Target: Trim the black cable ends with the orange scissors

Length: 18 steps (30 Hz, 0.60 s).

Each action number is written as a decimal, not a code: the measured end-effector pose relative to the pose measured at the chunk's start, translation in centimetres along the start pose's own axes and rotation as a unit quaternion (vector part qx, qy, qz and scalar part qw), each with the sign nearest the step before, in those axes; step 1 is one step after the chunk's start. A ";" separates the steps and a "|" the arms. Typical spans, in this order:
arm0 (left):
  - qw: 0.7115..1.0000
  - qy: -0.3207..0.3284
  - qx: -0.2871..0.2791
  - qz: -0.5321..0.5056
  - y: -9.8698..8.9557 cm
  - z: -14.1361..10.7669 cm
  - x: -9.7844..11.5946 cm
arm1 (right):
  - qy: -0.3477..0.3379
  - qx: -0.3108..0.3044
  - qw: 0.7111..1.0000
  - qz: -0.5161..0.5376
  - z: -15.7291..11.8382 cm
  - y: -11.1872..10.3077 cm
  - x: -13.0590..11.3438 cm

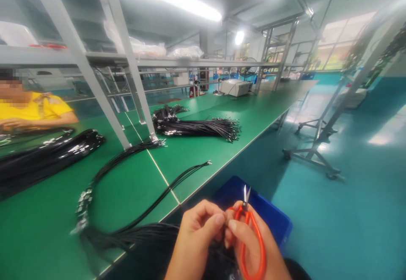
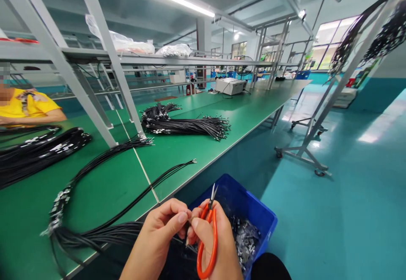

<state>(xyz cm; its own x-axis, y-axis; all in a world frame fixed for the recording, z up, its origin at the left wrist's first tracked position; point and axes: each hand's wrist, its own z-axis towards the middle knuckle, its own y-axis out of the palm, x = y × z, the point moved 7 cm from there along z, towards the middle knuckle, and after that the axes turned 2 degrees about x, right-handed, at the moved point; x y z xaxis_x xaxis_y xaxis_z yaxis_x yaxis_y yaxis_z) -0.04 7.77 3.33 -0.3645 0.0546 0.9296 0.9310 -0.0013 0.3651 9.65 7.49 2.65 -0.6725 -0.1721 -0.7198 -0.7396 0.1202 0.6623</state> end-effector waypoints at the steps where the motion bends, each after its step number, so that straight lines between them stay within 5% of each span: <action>1: 1.000 -0.009 0.003 -0.013 -0.1 0.0 0.0 | 0.001 -0.005 1.000 0.006 0.1 -0.1 0.0; 13: 0.992 -0.013 -0.002 -0.127 1.0 -0.2 0.1 | 0.021 -0.033 0.999 0.035 0.2 -0.1 -0.1; 18: 0.999 0.043 0.024 0.003 -0.4 -0.3 0.8 | 0.036 -0.023 0.999 0.032 0.4 -0.4 0.0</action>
<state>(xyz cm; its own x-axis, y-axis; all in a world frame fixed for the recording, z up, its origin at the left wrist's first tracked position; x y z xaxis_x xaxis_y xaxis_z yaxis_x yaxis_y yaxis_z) -0.68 7.53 3.99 -0.3582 -0.0310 0.9331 0.9321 0.0457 0.3593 9.97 7.86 2.26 -0.7131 -0.2351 -0.6604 -0.6922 0.0875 0.7163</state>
